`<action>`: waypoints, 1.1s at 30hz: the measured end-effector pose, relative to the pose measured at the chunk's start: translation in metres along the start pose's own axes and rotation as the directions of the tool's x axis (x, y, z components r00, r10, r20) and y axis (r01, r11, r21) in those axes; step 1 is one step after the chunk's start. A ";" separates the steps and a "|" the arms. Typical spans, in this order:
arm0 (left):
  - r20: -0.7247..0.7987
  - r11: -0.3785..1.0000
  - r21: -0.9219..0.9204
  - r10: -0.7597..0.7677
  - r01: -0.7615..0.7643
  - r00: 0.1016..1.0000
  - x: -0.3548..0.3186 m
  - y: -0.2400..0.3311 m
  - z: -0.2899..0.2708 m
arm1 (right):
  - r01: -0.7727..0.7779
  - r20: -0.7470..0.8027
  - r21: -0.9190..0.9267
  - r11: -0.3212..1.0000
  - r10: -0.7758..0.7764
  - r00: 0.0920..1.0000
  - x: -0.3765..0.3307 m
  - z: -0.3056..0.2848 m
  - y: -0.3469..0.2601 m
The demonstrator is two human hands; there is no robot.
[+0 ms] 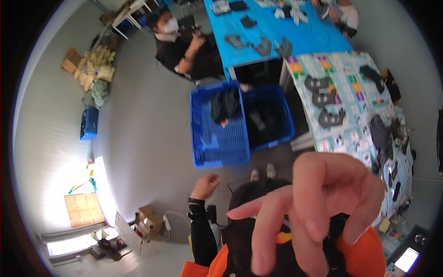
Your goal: The person applies adhesive to various shoe components using a dispenser, places the treated parts into a blue crate, and hands a strip of adhesive tape to another worker.
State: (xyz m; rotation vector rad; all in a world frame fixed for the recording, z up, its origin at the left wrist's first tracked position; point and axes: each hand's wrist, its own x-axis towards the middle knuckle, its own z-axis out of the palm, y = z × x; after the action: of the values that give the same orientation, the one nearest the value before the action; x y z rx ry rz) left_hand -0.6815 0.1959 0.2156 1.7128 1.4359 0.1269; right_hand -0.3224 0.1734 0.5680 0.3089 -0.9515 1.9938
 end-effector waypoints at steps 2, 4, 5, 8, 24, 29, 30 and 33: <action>-0.094 0.998 -0.021 -0.068 0.066 0.993 -0.033 -0.027 -0.001 | -0.082 -0.185 -0.345 0.935 0.018 0.983 -0.009 -0.007 0.004; -0.137 0.985 -0.092 -0.157 0.145 0.978 -0.080 -0.047 -0.005 | -0.128 -0.260 -0.856 0.501 -0.204 0.944 -0.013 -0.033 0.013; -0.179 0.970 -0.160 -0.210 0.182 0.961 -0.098 -0.050 0.000 | -0.247 -0.240 -0.969 0.030 -0.370 0.897 -0.015 -0.056 0.016; -0.059 0.969 0.067 -0.235 0.239 0.970 -0.123 -0.076 0.017 | -0.427 -0.416 -0.904 0.007 -0.239 0.877 -0.036 -0.118 0.033; -0.201 0.893 -0.313 -0.396 0.325 0.896 -0.186 -0.240 -0.054 | 0.090 -0.311 -0.696 -0.712 0.413 0.856 0.055 -0.189 0.352; -0.282 0.809 -0.281 -0.583 0.515 0.762 -0.274 -0.365 -0.109 | -0.506 -0.744 -0.659 -0.557 0.585 0.324 0.070 -0.254 0.436; -0.276 0.796 -0.252 -0.604 0.550 0.748 -0.287 -0.383 -0.131 | -0.622 -0.701 -0.673 -0.401 0.614 0.362 0.068 -0.267 0.457; -0.340 0.799 -0.347 -0.595 0.491 0.728 -0.318 -0.428 -0.195 | -0.789 -0.675 -0.599 -0.138 0.617 0.405 0.102 -0.271 0.507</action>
State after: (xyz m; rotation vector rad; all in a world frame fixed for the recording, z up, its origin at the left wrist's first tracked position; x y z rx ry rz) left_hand -1.2195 0.0146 0.1910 1.0320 2.1184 0.3561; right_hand -0.7506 0.2700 0.1829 -1.3725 -2.2844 1.8443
